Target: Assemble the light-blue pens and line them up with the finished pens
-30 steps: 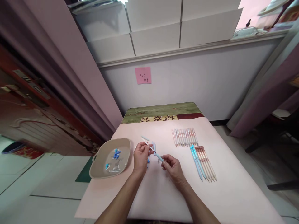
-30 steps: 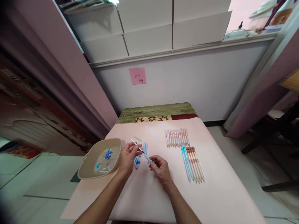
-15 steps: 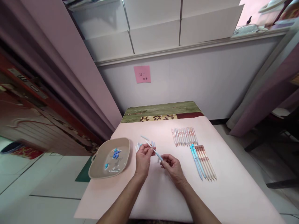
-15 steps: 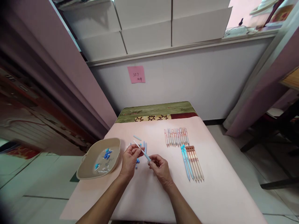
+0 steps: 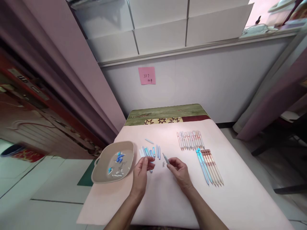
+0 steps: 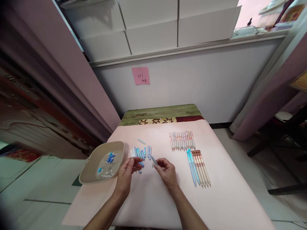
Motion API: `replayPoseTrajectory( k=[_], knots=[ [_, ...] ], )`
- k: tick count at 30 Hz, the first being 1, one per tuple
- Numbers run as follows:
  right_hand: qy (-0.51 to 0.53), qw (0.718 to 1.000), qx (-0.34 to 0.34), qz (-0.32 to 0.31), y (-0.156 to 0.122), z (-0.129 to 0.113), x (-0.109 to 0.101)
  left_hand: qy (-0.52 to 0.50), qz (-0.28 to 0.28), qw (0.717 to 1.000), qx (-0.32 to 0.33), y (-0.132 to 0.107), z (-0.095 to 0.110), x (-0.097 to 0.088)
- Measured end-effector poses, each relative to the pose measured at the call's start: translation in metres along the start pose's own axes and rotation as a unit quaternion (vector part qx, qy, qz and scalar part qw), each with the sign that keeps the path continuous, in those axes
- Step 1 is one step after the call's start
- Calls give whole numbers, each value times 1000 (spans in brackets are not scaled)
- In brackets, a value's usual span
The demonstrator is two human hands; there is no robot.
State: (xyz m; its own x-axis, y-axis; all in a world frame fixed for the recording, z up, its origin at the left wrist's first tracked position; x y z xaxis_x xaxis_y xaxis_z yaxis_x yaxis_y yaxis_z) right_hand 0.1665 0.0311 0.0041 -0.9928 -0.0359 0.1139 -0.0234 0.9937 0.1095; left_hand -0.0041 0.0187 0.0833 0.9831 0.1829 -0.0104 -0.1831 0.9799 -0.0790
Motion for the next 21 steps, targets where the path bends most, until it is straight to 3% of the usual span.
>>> replayPoseTrajectory(
  k=[3,7,14,17,21],
  knots=[
    [-130,989,-41,64,3,-4,-9,42,-8,999,-13,-9,-12,-17],
    [-336,931,-37,135,6,-2,-19,79,-27,996,-24,-20,-28,-34],
    [-515,840,-83,148,5,16,-22,83,-40,994,-51,-27,-45,-44],
    [-540,827,-86,133,4,20,-23,96,-47,993,-47,-28,-45,-46],
    [-520,838,-83,139,2,21,-26,117,-43,992,-33,-31,-36,-52]
  ],
)
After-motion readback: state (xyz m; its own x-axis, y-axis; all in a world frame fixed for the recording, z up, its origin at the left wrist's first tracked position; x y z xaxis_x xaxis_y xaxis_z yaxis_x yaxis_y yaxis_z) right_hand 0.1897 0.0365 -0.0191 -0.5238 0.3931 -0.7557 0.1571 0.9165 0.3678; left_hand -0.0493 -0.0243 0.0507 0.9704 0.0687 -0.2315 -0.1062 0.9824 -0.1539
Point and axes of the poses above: each hand's wrist, its own y-axis towards the middle knuckle, its own x-axis out of the palm, z = x × y, the point moved 1 cm from there along y, towards the middle knuckle, and after that the axes turned 2 degrees about -z, right-handed, at the moved point
